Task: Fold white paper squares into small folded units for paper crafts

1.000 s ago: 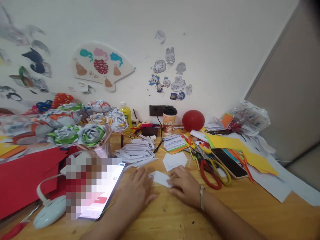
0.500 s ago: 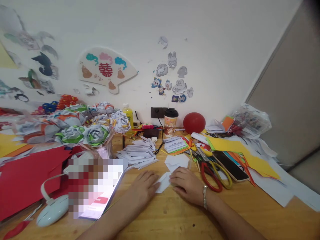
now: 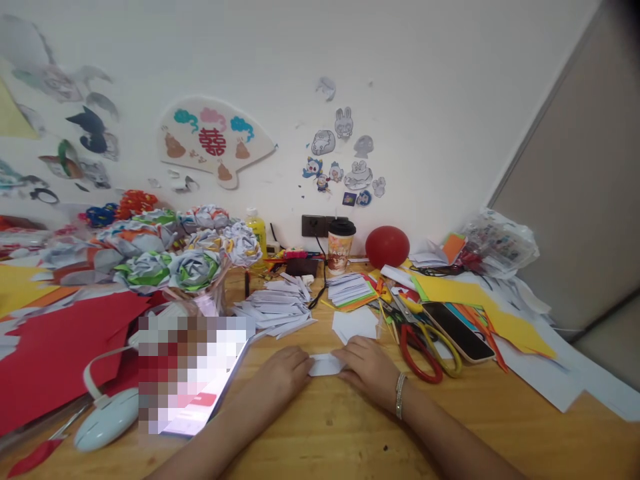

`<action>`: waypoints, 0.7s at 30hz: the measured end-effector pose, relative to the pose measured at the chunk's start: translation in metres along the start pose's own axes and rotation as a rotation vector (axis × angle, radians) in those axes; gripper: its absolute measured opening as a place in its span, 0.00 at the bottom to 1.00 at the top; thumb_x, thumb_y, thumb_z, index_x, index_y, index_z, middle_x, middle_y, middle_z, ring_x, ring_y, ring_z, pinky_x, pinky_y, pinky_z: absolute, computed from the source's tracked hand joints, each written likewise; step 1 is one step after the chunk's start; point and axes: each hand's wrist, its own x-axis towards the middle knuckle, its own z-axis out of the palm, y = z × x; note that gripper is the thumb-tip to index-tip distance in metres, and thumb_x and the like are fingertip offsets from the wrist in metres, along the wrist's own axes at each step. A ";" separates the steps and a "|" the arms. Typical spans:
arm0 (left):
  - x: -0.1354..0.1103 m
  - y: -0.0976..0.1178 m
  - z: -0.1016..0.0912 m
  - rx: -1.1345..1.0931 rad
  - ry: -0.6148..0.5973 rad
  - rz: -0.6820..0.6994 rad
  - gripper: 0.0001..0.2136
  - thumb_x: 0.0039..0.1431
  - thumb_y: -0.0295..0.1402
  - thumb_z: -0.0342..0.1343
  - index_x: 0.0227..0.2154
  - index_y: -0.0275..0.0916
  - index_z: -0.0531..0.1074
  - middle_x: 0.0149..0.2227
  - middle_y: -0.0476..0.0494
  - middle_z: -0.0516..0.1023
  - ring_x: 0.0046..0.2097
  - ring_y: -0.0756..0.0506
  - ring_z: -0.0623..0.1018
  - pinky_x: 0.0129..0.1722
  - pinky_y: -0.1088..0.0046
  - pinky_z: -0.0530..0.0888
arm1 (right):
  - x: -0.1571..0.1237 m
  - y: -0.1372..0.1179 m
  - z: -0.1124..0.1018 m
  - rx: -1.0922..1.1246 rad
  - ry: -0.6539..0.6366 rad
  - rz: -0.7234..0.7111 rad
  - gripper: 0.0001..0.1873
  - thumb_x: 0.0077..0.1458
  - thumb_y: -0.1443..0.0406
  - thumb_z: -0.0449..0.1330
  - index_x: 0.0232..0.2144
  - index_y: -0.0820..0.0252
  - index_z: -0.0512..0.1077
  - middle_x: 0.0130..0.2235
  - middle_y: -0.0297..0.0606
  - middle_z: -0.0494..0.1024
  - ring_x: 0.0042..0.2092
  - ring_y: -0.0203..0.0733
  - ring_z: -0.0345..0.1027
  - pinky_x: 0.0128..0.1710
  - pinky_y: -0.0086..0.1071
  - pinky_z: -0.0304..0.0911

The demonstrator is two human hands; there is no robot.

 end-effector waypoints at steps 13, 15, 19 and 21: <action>0.006 0.012 -0.016 -0.131 -0.029 -0.169 0.11 0.60 0.24 0.43 0.26 0.37 0.68 0.33 0.45 0.71 0.34 0.48 0.71 0.35 0.73 0.70 | 0.000 -0.010 0.001 0.122 0.096 0.159 0.05 0.49 0.72 0.60 0.25 0.60 0.70 0.33 0.36 0.72 0.37 0.40 0.61 0.37 0.33 0.56; 0.007 0.014 -0.019 -0.153 -0.036 -0.203 0.10 0.60 0.25 0.43 0.27 0.37 0.68 0.32 0.46 0.71 0.34 0.48 0.71 0.36 0.73 0.70 | 0.001 -0.012 0.001 0.158 0.103 0.222 0.05 0.48 0.73 0.60 0.25 0.60 0.70 0.32 0.35 0.71 0.37 0.39 0.60 0.38 0.32 0.55; 0.010 0.012 -0.012 -0.208 -0.013 -0.254 0.09 0.59 0.26 0.45 0.27 0.37 0.69 0.32 0.45 0.72 0.35 0.47 0.71 0.38 0.70 0.70 | 0.003 -0.013 0.004 0.213 0.115 0.329 0.04 0.47 0.72 0.61 0.25 0.60 0.70 0.32 0.34 0.70 0.38 0.39 0.60 0.38 0.32 0.55; 0.012 0.009 -0.006 -0.244 0.010 -0.299 0.09 0.58 0.26 0.46 0.25 0.37 0.68 0.30 0.44 0.71 0.34 0.46 0.71 0.36 0.69 0.70 | 0.005 -0.013 0.006 0.213 0.114 0.355 0.04 0.47 0.72 0.60 0.24 0.59 0.71 0.32 0.34 0.69 0.37 0.39 0.60 0.38 0.32 0.54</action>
